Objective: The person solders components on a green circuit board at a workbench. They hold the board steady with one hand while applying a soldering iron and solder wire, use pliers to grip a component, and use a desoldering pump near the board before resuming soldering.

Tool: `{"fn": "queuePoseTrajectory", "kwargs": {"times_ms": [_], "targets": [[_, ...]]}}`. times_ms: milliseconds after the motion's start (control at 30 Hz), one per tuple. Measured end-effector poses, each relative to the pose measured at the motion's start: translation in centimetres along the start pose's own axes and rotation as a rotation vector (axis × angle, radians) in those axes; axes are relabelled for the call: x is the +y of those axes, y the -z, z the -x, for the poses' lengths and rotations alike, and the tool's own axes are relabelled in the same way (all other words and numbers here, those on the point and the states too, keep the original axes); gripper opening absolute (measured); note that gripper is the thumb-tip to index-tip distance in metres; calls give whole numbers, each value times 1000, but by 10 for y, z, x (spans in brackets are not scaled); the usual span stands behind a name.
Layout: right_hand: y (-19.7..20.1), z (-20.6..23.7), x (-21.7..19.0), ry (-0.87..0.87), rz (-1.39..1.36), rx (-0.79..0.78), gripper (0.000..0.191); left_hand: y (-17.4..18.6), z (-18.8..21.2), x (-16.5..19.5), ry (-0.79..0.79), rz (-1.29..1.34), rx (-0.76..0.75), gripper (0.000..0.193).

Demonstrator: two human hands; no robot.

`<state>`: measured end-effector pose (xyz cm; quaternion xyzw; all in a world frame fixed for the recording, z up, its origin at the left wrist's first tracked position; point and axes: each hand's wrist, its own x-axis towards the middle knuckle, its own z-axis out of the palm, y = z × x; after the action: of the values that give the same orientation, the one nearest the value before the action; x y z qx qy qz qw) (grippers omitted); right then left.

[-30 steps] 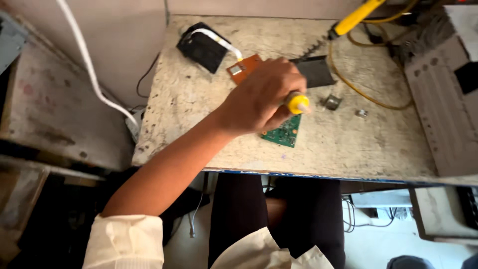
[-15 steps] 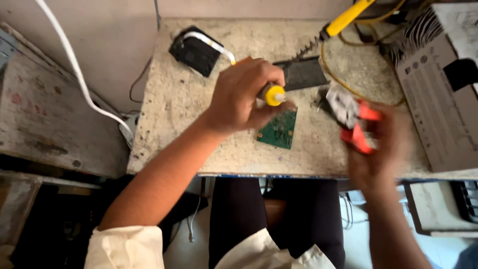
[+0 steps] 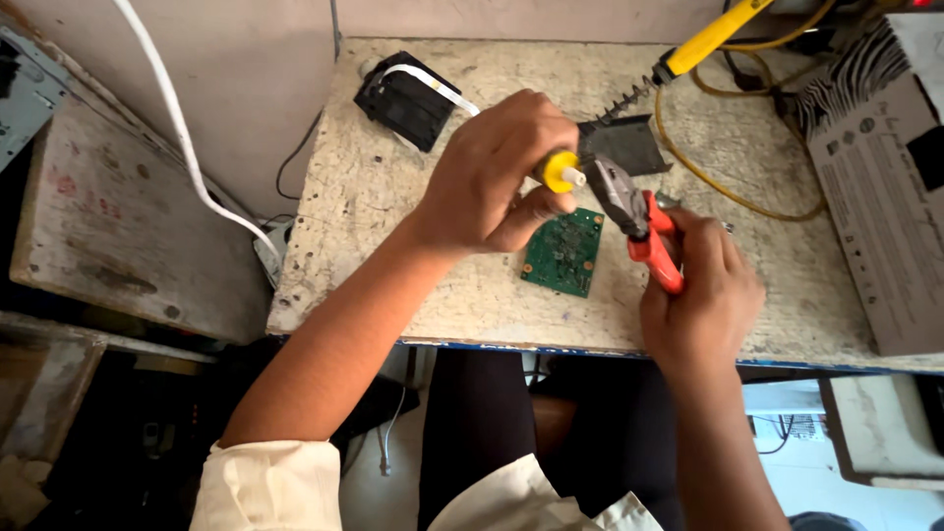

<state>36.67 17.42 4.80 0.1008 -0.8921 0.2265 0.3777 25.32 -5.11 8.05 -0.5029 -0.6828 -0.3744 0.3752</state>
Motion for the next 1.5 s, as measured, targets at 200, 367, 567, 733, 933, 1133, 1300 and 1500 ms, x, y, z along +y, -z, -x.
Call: {"fn": "queuePoseTrajectory", "kwargs": {"times_ms": [200, 367, 567, 733, 933, 1133, 1300, 1500], "targets": [[12, -3, -6, 136, 7, 115, 34, 1, -2, 11, 15, 12, -18, 48], [17, -1, -8, 9, -169, 51, 25, 2, -8, 22, 13, -5, -31, 47], [29, -18, 3, -287, -1144, -395, 46, 12, -13, 29, 160, 29, 11, 41], [39, -55, 20, -84, -1674, -535, 46, 11, -11, 25, 185, -16, 24, 34], [15, -114, 55, 45, -1128, -102, 17, 10, -11, 25, 251, 28, 24, 34], [-13, -111, 46, 187, -843, -196, 39, 10, -18, 14, 103, -1, 16, 30], [-17, -100, 33, 236, -712, -186, 43, 9, -15, 8, 28, -34, 56, 29], [-14, -98, 20, 451, -454, -107, 63, 16, -14, 11, -19, 8, 46, 31]]}}
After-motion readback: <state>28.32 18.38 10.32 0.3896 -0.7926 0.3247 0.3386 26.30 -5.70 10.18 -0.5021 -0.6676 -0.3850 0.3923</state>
